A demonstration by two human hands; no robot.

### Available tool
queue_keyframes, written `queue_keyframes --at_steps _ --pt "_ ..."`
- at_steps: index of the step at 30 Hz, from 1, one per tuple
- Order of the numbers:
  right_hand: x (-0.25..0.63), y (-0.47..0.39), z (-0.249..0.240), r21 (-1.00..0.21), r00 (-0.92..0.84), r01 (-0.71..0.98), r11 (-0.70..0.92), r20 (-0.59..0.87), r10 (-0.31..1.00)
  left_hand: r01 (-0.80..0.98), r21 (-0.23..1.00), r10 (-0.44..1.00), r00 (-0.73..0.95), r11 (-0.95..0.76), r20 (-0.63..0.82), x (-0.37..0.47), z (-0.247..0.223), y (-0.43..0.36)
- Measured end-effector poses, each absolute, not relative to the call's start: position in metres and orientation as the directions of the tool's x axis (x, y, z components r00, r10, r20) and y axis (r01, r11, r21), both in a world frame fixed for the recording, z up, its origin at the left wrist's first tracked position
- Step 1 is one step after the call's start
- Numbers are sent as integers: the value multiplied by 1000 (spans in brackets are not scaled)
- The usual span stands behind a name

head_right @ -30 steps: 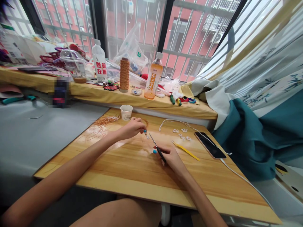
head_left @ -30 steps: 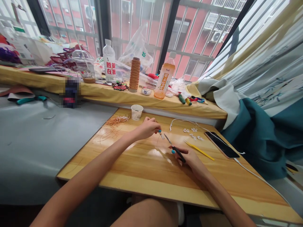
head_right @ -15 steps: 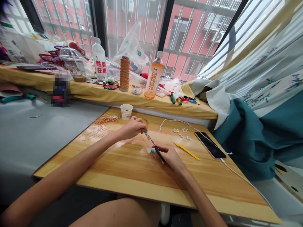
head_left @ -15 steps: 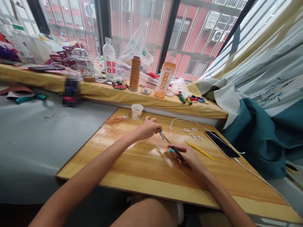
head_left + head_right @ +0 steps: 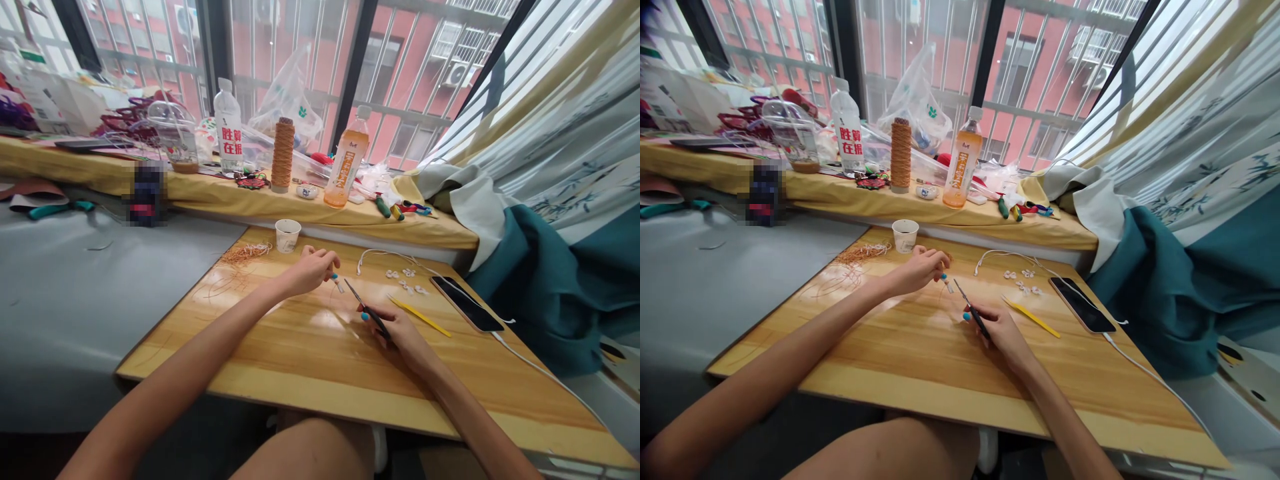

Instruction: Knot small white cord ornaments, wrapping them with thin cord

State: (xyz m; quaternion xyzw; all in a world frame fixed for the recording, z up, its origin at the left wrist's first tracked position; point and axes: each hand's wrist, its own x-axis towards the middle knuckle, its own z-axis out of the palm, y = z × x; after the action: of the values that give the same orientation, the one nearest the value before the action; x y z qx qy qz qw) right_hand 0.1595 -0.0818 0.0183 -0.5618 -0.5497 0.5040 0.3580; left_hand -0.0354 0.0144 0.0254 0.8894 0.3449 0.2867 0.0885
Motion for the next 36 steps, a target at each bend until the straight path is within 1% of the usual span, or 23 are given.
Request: queue_keyframes --at_steps 6,14,18,24,26,28,30,32,34,36 --pt "158 -81 25 -925 -187 336 -179 -251 950 583 372 691 580 -722 432 -37 30 15" --pt "156 -69 19 -888 -177 429 -166 -262 949 590 389 706 606 -708 367 -33 35 8" --pt "155 -72 21 -879 -159 439 -185 -278 947 603 390 718 600 -696 354 -31 35 7" --pt "158 -77 20 -898 -213 428 -105 -213 953 597 366 700 605 -714 380 -31 28 9" --pt "158 -78 19 -888 -223 454 -79 -200 954 593 353 690 607 -723 393 -32 26 10" --pt "159 -80 19 -868 -244 496 -11 -151 958 593 345 685 605 -727 405 -33 24 12" --pt "159 -82 21 -829 -278 544 128 -35 960 607 331 689 586 -722 428 -35 23 15" --pt "160 -85 25 -744 -325 612 268 72 943 651 310 707 527 -693 473 -36 22 17" --pt "162 -88 32 -616 -376 708 344 83 923 717 303 737 422 -628 528 -38 21 19" --pt "165 -89 42 -490 -435 778 393 31 900 765 325 762 312 -556 568 -39 18 21"
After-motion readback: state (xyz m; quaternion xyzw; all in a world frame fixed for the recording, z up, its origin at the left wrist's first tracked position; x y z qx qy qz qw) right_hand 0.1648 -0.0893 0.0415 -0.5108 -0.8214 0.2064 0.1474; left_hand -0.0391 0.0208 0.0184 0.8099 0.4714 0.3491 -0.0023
